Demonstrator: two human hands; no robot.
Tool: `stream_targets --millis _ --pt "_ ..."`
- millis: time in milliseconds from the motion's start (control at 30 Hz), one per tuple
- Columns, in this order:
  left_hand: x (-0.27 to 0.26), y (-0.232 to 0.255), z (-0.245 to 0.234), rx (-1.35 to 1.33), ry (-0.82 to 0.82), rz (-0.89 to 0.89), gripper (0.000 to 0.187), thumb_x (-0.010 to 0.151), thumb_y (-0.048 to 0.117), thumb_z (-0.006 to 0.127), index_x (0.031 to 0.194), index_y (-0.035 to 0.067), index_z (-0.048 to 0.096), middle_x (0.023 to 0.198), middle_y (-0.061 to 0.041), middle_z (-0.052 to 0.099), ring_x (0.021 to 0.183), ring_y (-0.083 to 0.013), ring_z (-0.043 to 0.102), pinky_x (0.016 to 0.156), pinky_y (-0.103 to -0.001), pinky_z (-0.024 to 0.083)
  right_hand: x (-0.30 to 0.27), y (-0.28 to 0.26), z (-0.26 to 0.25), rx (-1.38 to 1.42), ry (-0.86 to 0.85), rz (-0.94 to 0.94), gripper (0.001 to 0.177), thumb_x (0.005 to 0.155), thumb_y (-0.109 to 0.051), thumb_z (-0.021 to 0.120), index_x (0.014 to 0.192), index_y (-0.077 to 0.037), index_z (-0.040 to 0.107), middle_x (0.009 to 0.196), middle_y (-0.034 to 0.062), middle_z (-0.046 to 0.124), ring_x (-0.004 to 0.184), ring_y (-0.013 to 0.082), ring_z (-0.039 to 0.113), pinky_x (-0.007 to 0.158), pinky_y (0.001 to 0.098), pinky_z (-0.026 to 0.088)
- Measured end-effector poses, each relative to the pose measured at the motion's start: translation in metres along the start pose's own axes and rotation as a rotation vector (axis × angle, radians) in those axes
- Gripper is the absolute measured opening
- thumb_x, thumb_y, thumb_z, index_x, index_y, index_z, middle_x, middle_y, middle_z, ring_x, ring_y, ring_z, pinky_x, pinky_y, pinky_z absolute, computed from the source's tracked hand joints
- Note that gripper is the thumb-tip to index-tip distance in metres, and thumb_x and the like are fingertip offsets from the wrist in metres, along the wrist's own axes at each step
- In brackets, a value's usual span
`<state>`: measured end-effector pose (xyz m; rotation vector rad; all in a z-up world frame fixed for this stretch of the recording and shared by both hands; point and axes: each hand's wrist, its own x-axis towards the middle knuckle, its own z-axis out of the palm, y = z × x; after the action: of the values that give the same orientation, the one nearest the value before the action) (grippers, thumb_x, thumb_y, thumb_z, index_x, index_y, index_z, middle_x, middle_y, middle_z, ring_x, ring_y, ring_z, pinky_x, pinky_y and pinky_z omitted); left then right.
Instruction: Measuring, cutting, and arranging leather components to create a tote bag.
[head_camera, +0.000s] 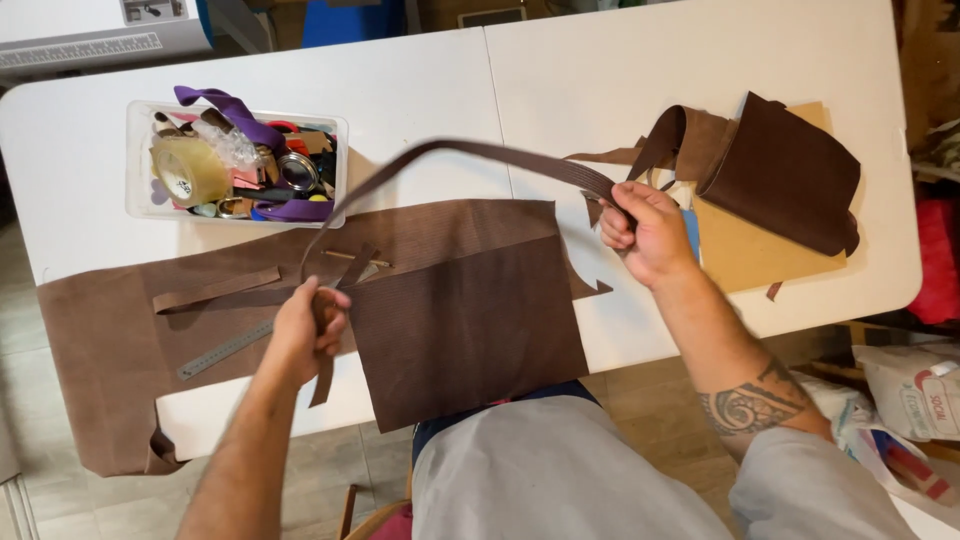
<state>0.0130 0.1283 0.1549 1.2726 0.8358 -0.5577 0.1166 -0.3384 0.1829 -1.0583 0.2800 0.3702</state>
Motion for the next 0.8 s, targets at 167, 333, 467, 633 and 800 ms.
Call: stream_targets --millis 167,333,467,633,800 --pt "0.077 -0.049 0.066 0.295 0.242 0.177 0.065 0.1 0.042 0.068 0.149 0.004 0.048 0.147 -0.026 0.052 0.141 -0.0386 0.047 0.114 -0.055 0.039 0.043 0.151 -0.009 -0.092 0.299 0.136 0.01 0.103 -0.016 0.059 0.097 -0.009 0.062 0.061 0.0041 0.052 0.046 0.01 0.051 0.045 0.0184 0.041" --pt "0.123 -0.112 0.076 0.52 0.301 0.204 0.083 0.089 0.027 0.075 0.161 0.016 0.034 0.148 -0.022 0.052 0.138 -0.0375 0.051 0.115 -0.05 0.043 0.041 0.249 -0.022 -0.228 0.345 0.315 0.014 0.101 -0.018 0.062 0.104 -0.005 0.064 0.076 0.0096 0.069 0.058 0.0157 0.067 0.051 0.0258 0.057" --pt "0.106 -0.137 0.068 0.448 0.366 0.19 0.076 0.089 0.015 0.07 0.158 0.025 0.041 0.123 -0.011 0.067 0.113 -0.0241 0.067 0.101 -0.04 0.054 0.035 0.237 -0.013 -0.151 0.314 0.418 0.018 0.098 -0.014 0.061 0.112 -0.004 0.066 0.089 0.0134 0.075 0.072 0.0216 0.075 0.062 0.035 0.066" --pt "0.127 -0.161 0.043 0.494 0.339 0.286 0.071 0.085 -0.002 0.07 0.151 0.02 0.052 0.107 -0.013 0.071 0.102 -0.0268 0.068 0.09 -0.041 0.056 0.045 0.224 -0.022 -0.234 0.263 0.418 0.025 0.094 -0.005 0.065 0.118 0.001 0.065 0.097 0.0134 0.068 0.079 0.0284 0.076 0.067 0.0413 0.068" --pt "0.162 -0.164 0.031 0.328 0.407 0.363 0.062 0.082 0.002 0.075 0.141 0.017 0.062 0.102 -0.008 0.073 0.093 -0.0181 0.07 0.084 -0.034 0.059 0.048 0.23 -0.023 -0.767 0.277 0.367 0.04 0.082 -0.015 0.084 0.119 -0.007 0.073 0.089 0.0061 0.069 0.077 0.0198 0.073 0.058 0.0322 0.066"
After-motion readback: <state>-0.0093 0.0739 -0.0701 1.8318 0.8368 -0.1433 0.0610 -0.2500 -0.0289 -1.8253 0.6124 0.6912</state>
